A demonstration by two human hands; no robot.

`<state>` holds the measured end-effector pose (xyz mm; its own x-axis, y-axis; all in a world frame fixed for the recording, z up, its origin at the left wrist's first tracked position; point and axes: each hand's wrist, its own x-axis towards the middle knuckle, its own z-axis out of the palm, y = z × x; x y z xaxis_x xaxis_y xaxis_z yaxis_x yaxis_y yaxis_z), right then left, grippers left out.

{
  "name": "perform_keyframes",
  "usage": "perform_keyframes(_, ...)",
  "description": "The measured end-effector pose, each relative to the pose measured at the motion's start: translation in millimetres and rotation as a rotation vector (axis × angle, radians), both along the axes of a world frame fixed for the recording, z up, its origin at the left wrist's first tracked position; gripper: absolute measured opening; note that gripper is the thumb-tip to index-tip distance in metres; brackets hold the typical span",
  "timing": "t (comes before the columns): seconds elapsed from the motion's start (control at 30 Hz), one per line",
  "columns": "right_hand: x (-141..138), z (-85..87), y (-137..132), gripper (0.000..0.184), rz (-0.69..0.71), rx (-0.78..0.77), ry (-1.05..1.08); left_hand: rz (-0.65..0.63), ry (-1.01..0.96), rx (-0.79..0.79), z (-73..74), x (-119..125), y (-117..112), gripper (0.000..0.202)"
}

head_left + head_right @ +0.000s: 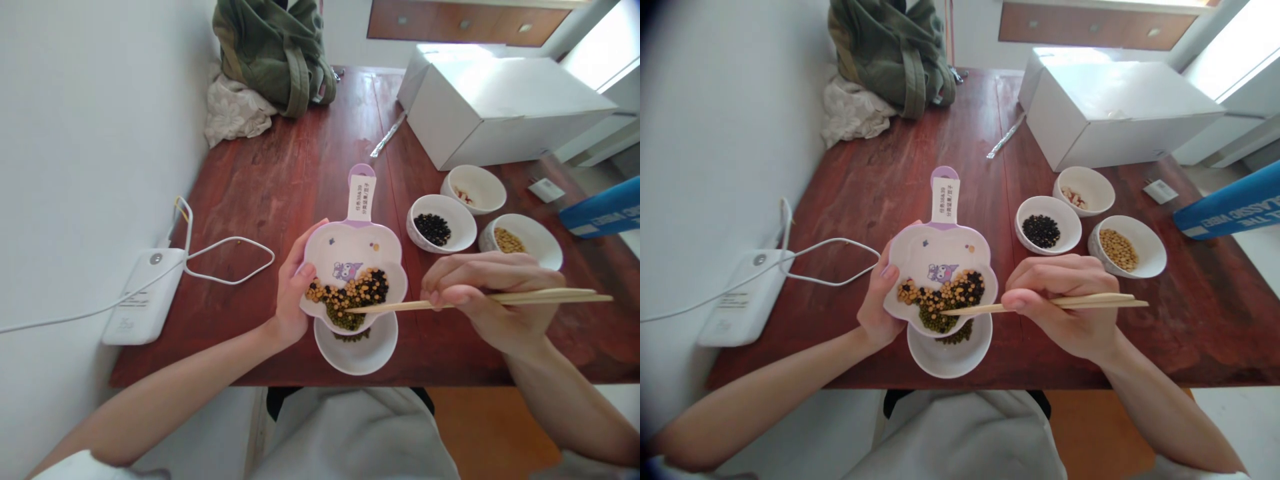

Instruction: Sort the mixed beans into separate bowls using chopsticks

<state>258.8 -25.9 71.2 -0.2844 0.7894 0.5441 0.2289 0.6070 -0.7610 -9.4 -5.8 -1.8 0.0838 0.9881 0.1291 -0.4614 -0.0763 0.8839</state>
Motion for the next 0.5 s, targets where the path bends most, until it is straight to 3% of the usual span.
perform_keyframes(0.1, -6.0, -3.9, 0.1, 0.035, 0.007, -0.020, 0.045, -0.005, 0.010, 0.010, -2.4, -1.8, -0.6, 0.064)
perform_keyframes(0.33, -3.7, -33.7, -2.2, 0.038, -0.007, -0.123, 0.264, -0.011, -0.006, 0.008, -1.1, -2.4, -2.1, 0.061)
perform_keyframes(0.5, -4.8, -41.8, -3.6, 0.037, -0.005, -0.135, 0.337, -0.007, 0.010, 0.014, -2.7, -2.2, -1.8, 0.064)
